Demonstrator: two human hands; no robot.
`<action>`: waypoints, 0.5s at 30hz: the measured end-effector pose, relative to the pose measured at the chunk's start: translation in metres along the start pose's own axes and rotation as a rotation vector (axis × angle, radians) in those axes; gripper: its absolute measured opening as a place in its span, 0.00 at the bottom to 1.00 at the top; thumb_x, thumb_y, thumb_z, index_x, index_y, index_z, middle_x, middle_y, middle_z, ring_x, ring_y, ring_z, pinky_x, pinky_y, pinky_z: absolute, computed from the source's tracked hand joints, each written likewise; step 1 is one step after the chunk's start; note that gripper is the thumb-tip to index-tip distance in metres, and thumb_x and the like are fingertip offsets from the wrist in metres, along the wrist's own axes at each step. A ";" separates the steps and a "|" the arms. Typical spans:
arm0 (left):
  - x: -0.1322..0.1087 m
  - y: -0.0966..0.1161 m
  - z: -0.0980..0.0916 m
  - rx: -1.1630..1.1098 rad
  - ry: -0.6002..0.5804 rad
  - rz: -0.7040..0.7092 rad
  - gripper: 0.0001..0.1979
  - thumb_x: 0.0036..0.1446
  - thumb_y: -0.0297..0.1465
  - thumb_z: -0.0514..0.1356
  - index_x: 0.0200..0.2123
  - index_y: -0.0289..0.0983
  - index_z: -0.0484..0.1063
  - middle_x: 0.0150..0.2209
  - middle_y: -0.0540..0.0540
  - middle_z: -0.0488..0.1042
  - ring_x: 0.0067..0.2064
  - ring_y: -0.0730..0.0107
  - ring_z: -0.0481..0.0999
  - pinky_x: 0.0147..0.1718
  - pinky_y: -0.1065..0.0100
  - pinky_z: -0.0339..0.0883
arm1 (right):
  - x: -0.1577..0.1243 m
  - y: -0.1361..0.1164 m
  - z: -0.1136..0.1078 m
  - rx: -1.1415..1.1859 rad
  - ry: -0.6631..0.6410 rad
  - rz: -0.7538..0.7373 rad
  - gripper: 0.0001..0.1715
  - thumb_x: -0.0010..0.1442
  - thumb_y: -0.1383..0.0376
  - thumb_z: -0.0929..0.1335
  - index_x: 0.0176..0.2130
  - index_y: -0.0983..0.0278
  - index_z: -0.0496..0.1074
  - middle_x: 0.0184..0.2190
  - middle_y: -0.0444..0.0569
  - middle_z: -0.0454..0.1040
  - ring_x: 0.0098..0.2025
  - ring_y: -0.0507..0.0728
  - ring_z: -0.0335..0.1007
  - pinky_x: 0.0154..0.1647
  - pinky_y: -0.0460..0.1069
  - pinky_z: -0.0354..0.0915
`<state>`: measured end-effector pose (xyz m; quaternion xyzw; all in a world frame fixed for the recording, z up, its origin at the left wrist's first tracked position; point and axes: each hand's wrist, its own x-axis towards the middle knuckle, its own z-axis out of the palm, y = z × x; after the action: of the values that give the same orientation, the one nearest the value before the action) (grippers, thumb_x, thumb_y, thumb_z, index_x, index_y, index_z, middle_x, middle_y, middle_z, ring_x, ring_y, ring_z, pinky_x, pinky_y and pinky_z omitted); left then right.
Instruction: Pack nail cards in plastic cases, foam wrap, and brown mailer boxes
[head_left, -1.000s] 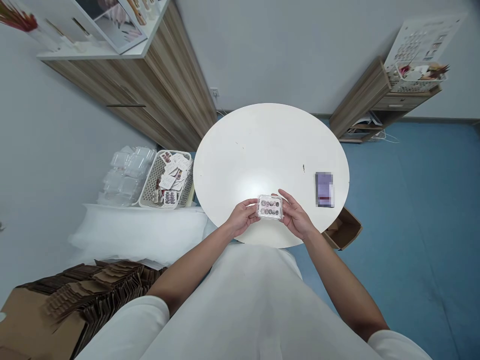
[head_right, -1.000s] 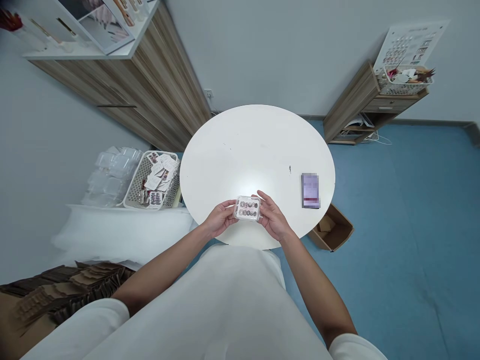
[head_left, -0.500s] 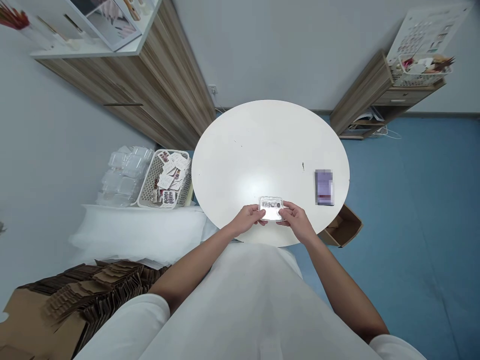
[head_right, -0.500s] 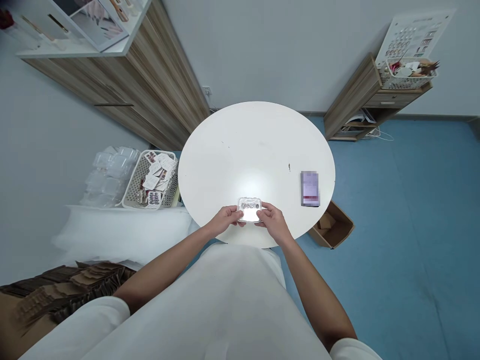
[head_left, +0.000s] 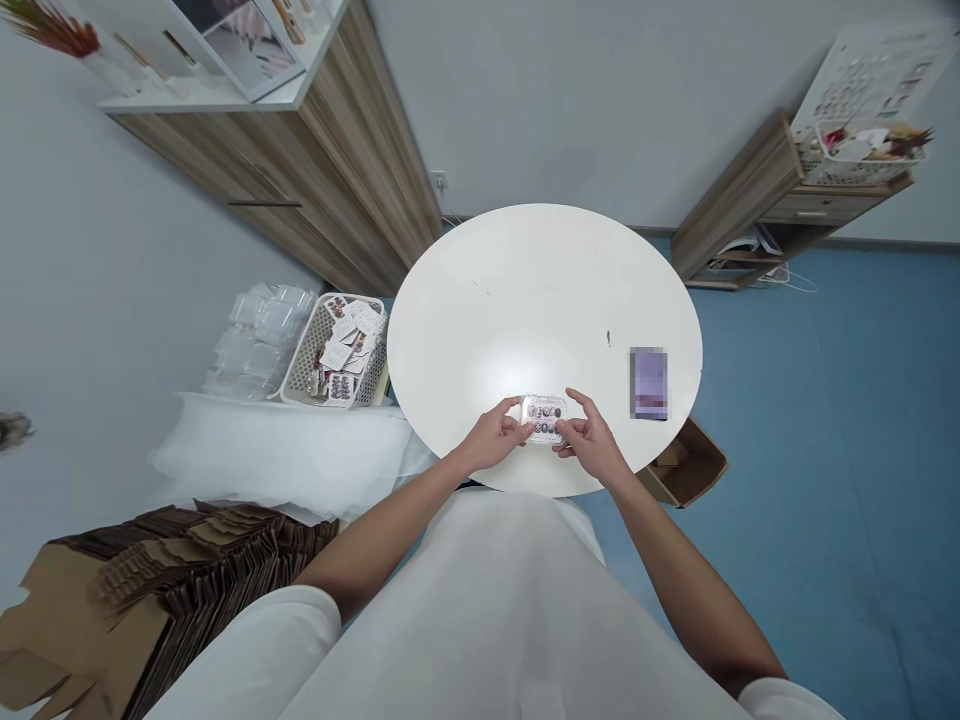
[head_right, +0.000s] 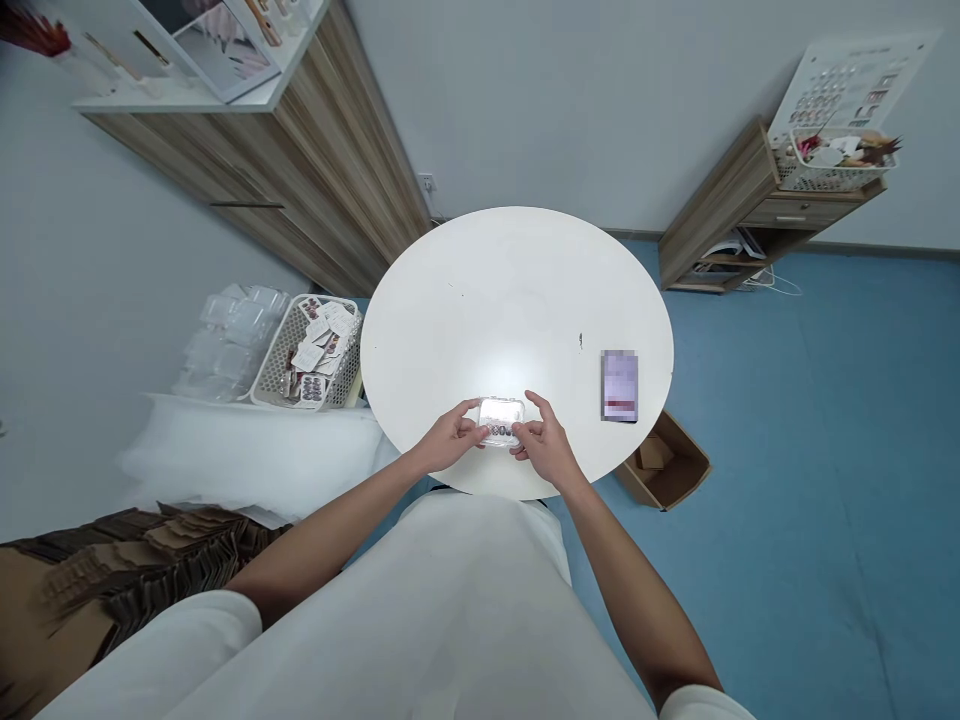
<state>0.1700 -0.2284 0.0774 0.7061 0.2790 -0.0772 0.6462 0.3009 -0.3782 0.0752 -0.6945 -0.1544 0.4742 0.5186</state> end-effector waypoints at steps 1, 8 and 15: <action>-0.002 0.000 0.000 0.046 0.041 0.032 0.36 0.49 0.43 0.59 0.59 0.41 0.50 0.38 0.45 0.72 0.34 0.72 0.73 0.38 0.66 0.64 | 0.001 0.000 -0.001 -0.003 -0.016 -0.015 0.39 0.52 0.52 0.65 0.59 0.57 0.49 0.27 0.42 0.73 0.26 0.53 0.72 0.30 0.51 0.72; -0.013 -0.012 -0.010 0.261 0.248 0.195 0.41 0.44 0.35 0.64 0.60 0.45 0.50 0.41 0.48 0.70 0.32 0.73 0.70 0.40 0.65 0.64 | 0.020 0.001 0.008 -0.107 -0.197 -0.065 0.38 0.53 0.51 0.64 0.59 0.56 0.48 0.39 0.48 0.69 0.29 0.52 0.70 0.34 0.53 0.71; -0.028 -0.038 -0.036 0.120 0.487 0.041 0.38 0.44 0.31 0.64 0.59 0.44 0.51 0.42 0.46 0.70 0.33 0.71 0.71 0.42 0.62 0.64 | 0.054 -0.002 0.049 -0.550 -0.316 -0.324 0.48 0.49 0.59 0.68 0.62 0.52 0.40 0.48 0.50 0.62 0.32 0.53 0.64 0.37 0.55 0.67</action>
<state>0.1190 -0.2015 0.0631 0.7466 0.4069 0.0920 0.5183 0.2886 -0.3114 0.0498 -0.6929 -0.4626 0.4281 0.3502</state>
